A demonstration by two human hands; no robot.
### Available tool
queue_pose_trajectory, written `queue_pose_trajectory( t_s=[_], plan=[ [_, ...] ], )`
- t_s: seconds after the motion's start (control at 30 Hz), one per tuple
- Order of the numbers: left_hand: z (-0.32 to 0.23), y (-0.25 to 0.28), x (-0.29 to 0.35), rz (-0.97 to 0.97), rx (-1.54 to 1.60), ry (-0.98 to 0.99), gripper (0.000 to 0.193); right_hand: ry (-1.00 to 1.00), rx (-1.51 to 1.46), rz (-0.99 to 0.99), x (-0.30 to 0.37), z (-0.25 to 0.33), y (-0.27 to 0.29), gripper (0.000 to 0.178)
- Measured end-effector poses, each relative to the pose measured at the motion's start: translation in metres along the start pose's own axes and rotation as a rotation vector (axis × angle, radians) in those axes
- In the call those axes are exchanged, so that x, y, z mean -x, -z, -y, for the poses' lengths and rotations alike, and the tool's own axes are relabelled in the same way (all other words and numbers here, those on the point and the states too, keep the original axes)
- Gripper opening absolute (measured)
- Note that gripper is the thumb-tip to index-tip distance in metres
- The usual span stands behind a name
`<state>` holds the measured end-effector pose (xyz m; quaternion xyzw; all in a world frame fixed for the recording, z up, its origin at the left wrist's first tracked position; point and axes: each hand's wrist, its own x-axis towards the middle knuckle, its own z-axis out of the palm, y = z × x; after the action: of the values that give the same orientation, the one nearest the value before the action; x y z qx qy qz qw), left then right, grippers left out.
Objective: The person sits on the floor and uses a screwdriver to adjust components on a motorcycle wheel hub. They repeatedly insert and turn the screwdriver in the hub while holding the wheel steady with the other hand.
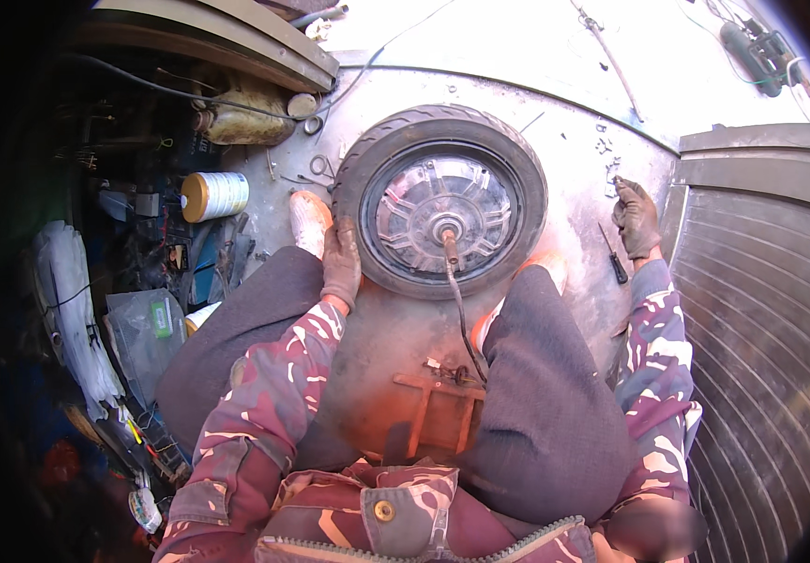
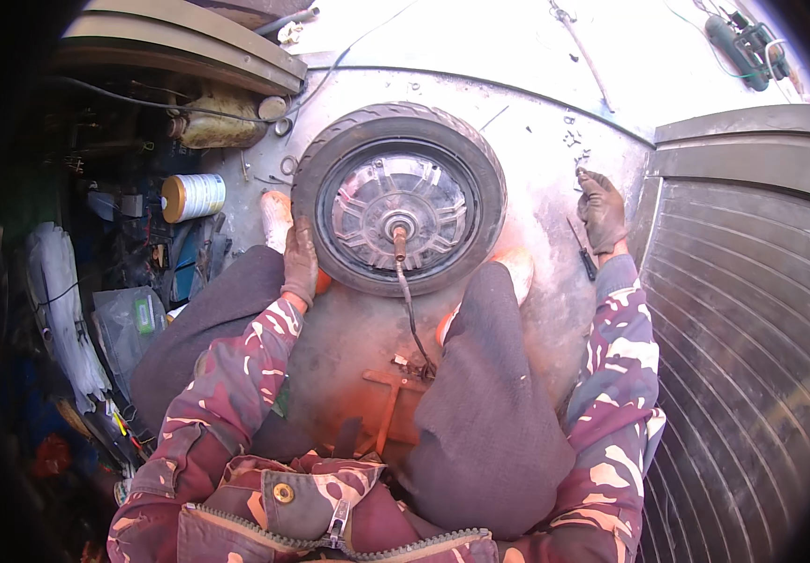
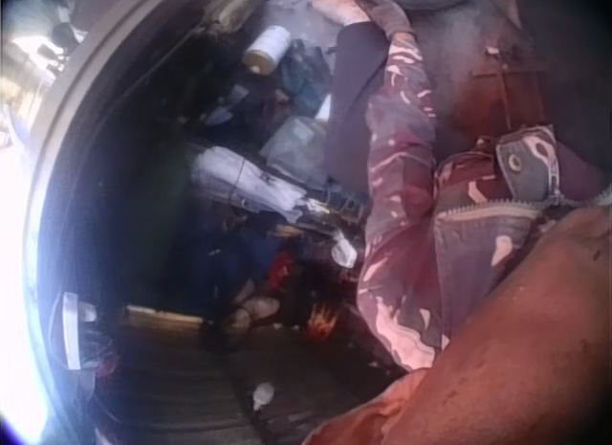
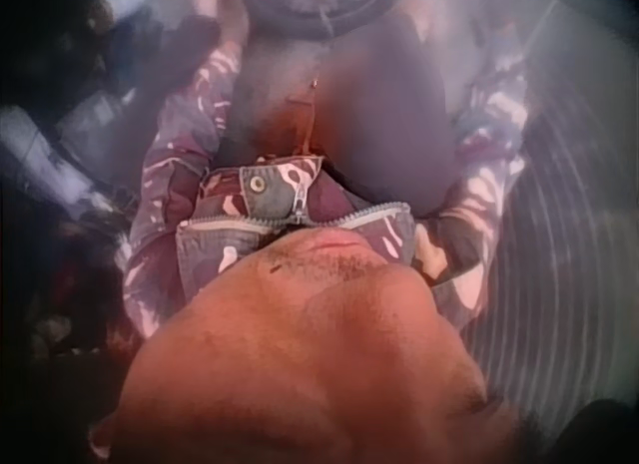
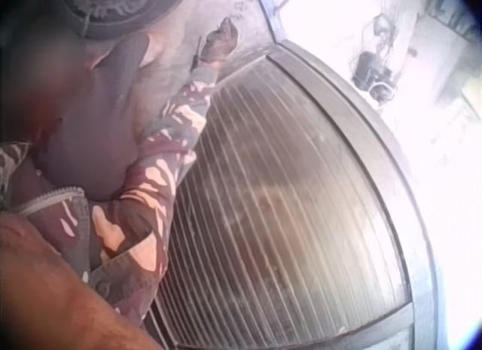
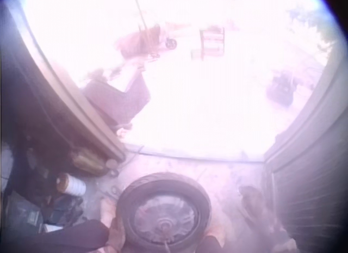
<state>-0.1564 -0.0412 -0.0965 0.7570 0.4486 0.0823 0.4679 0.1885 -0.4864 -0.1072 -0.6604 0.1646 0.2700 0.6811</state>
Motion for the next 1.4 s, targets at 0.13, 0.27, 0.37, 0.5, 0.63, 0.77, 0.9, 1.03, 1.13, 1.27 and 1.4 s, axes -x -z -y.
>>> queue_pose_trajectory(
  t_s=[0.13, 0.27, 0.37, 0.5, 0.63, 0.77, 0.9, 1.03, 1.13, 1.27, 1.4],
  plan=[
    [-0.075, 0.014, -0.013, -0.219, -0.292, -0.379, 0.055, 0.073, -0.066, 0.188, 0.065, 0.051, -0.042, 0.032],
    [-0.197, 0.031, 0.006, 0.247, 0.260, -0.569, 0.044, 0.120, -0.112, 0.424, 0.142, 0.122, -0.091, 0.027],
    [-0.290, 0.050, 0.053, 0.610, 0.471, -0.685, 0.049, 0.154, -0.091, 0.664, 0.210, 0.177, -0.130, 0.024],
    [-0.363, 0.101, 0.115, 0.639, 0.478, -0.881, 0.046, 0.130, -0.019, 0.804, 0.298, 0.236, -0.184, 0.025],
    [-0.372, 0.148, 0.143, 0.546, 0.423, -1.115, 0.027, 0.099, 0.027, 0.913, 0.364, 0.258, -0.215, 0.023],
    [-0.344, 0.163, 0.153, 0.633, 0.735, -0.952, 0.019, 0.137, 0.105, 0.855, 0.393, 0.243, -0.240, 0.023],
    [-0.315, 0.173, 0.143, 0.736, 0.907, -0.571, 0.020, 0.775, 0.454, 0.811, 0.402, 0.211, -0.255, 0.037],
    [-0.308, 0.169, 0.131, 0.752, 0.875, -0.451, 0.023, 0.423, 0.226, 0.727, 0.398, 0.195, -0.252, 0.042],
    [-0.312, 0.162, 0.127, 0.777, 0.833, -0.481, 0.024, 0.719, 0.410, 0.651, 0.388, 0.195, -0.253, 0.040],
    [-0.314, 0.158, 0.129, 0.736, 0.741, -0.472, 0.026, 0.697, 0.484, 0.538, 0.386, 0.196, -0.256, 0.040],
    [-0.316, 0.153, 0.131, 0.699, 0.894, -0.359, 0.029, 0.681, 0.361, 0.568, 0.394, 0.197, -0.261, 0.048]
  ],
)
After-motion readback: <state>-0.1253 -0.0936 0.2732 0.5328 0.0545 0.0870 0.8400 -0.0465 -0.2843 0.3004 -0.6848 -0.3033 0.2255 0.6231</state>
